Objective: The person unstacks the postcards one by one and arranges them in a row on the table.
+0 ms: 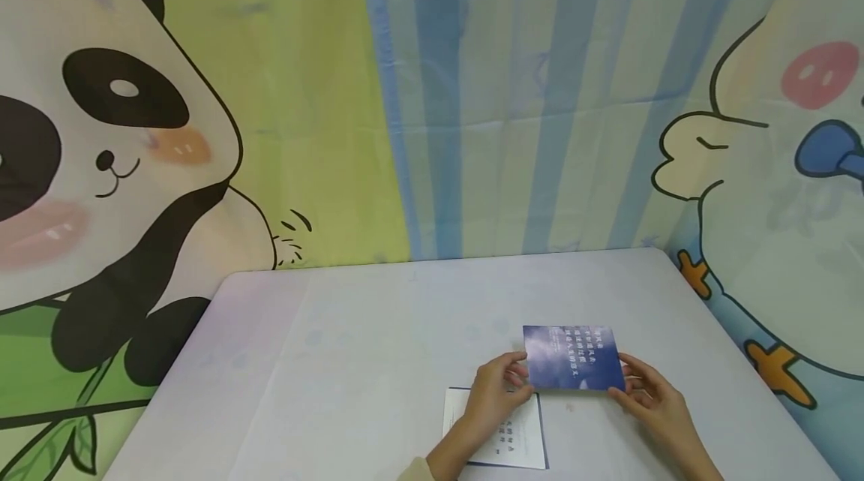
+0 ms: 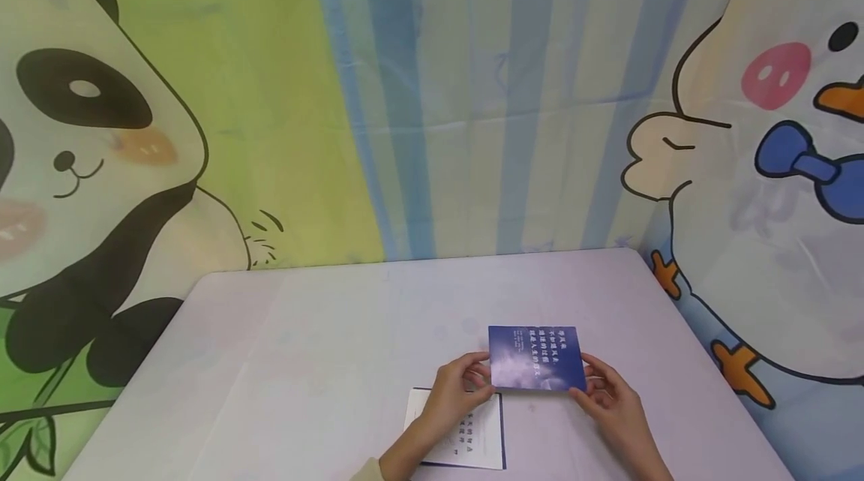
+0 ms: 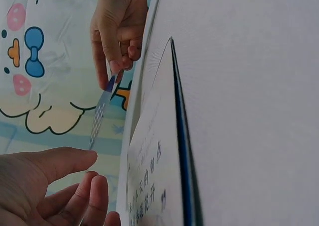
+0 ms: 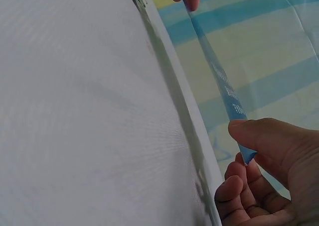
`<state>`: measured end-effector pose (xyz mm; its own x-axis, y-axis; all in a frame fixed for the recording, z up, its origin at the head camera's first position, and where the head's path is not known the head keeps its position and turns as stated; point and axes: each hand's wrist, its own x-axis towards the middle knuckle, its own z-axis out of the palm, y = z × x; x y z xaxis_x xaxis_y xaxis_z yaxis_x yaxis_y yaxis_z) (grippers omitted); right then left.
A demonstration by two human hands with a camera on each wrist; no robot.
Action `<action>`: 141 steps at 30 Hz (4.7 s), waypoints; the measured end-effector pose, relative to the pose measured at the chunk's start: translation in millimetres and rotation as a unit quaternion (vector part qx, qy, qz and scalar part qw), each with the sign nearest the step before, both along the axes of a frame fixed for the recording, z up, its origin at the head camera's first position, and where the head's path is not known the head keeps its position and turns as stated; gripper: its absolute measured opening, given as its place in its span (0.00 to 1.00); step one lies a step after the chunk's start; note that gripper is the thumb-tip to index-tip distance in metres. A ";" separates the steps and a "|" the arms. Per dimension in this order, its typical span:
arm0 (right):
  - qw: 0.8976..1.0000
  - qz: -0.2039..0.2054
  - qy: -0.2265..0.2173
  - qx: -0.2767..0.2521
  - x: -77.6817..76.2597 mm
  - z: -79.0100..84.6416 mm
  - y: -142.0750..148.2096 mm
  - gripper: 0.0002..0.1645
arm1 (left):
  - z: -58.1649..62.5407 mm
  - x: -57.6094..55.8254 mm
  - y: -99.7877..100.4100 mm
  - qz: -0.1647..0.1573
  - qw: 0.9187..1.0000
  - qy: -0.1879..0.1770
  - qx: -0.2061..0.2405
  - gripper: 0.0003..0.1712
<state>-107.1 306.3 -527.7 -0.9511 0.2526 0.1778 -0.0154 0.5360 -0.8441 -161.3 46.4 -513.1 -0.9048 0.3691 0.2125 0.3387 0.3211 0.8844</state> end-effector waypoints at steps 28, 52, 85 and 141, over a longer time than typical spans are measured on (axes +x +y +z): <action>0.994 -0.065 -0.072 0.041 7.0 -8.2 34.1 0.32 | 2.2 5.9 37.5 -0.001 0.998 -0.057 0.010 0.25; 0.967 -0.148 -0.209 -0.015 -3.3 -21.4 56.7 0.37 | -6.5 3.7 63.4 -0.042 0.990 -0.004 -0.135 0.28; 0.954 -0.204 -0.207 -0.070 -7.2 -29.1 50.9 0.27 | -1.8 5.1 55.5 -0.077 0.990 0.000 -0.122 0.14; 0.974 0.094 -0.198 -0.065 16.2 4.7 -64.0 0.26 | 17.0 37.6 -66.1 -0.070 0.961 0.190 -0.187 0.18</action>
